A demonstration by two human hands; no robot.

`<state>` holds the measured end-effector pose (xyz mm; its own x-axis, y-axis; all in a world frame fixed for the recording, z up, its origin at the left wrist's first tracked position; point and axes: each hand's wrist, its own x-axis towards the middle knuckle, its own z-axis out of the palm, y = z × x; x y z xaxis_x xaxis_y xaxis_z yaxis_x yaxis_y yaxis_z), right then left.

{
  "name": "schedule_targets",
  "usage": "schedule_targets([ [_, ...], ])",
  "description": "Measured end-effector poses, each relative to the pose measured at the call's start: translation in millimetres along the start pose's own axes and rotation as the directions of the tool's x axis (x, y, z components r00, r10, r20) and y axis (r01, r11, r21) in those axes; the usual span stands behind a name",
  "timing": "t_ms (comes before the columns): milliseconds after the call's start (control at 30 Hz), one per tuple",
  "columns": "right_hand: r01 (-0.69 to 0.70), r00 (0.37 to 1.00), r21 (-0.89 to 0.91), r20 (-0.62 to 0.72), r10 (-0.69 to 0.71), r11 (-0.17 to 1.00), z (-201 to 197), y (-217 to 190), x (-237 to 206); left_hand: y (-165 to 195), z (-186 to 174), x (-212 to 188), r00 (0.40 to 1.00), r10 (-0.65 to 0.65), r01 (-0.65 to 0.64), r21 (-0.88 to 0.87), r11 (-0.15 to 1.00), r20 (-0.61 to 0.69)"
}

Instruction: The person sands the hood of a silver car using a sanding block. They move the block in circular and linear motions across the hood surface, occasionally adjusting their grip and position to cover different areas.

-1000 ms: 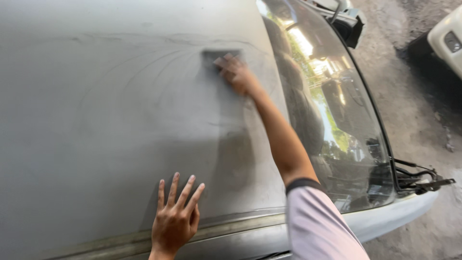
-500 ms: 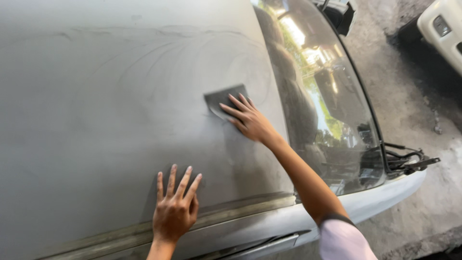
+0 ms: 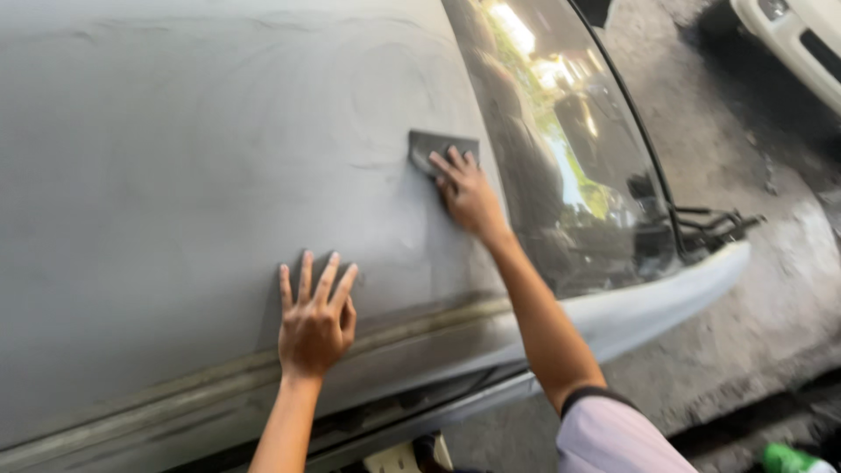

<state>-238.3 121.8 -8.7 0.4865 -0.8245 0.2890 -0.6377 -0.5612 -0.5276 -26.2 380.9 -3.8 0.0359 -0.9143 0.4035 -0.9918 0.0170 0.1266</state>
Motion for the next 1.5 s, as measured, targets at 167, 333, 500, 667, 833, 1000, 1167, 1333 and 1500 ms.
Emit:
schedule_targets([
  [167, 0.039, 0.999, -0.070, 0.011, -0.039, 0.997, 5.5, -52.0, -132.1, -0.6, 3.0, 3.6, 0.999, 0.041, -0.040, 0.066, 0.997, -0.025],
  [333, 0.085, 0.996, -0.111, 0.029, -0.083, 0.990, 20.8, -94.1, -157.7, 10.6, -10.1, 0.7, 0.947, 0.295, -0.292, 0.040, 0.956, -0.128],
  [500, 0.212, 0.977, -0.067, 0.030, -0.211, 0.975, 2.8, -104.6, -151.7, 79.9, -15.2, -1.9, 0.927, 0.371, -0.376, 0.182, 0.909, 0.061],
  [667, 0.176, 0.974, 0.270, -0.188, -0.128, 0.947, -40.6, -64.6, -181.0, 121.1, -2.0, 23.3, 0.954, 0.143, -0.243, 0.400, 0.884, 0.263],
  [833, -0.308, 0.730, 0.371, -0.498, 0.467, 0.876, -47.8, -30.6, -207.9, 142.7, 13.2, 32.1, 0.899, 0.129, -0.310, 0.402, 0.861, 0.418],
  [1000, -0.446, 0.661, 0.255, -0.553, 0.508, 0.858, -28.9, -15.3, -209.4, 179.4, 23.5, 36.5, 0.836, 0.374, -0.528, 0.406, 0.746, 0.401],
  [1167, -0.488, 0.646, 0.309, -0.500, 0.576, 0.816, -23.6, -0.8, -208.3, 178.9, 60.2, 65.7, 0.770, 0.398, -0.529, 0.151, 0.835, 0.498],
  [1333, -0.513, 0.618, 0.347, -0.486, 0.618, 0.785, -20.4, 6.1, -206.3, 154.5, 128.1, 133.3, 0.703, 0.570, -0.642, 0.034, 0.766, 0.425],
  [1500, -0.530, 0.645, 0.286, -0.475, 0.599, 0.798, -17.6, 3.7, -204.1, 59.1, 127.2, 234.3, 0.904, 0.278, -0.331, 0.118, 0.936, 0.326],
])
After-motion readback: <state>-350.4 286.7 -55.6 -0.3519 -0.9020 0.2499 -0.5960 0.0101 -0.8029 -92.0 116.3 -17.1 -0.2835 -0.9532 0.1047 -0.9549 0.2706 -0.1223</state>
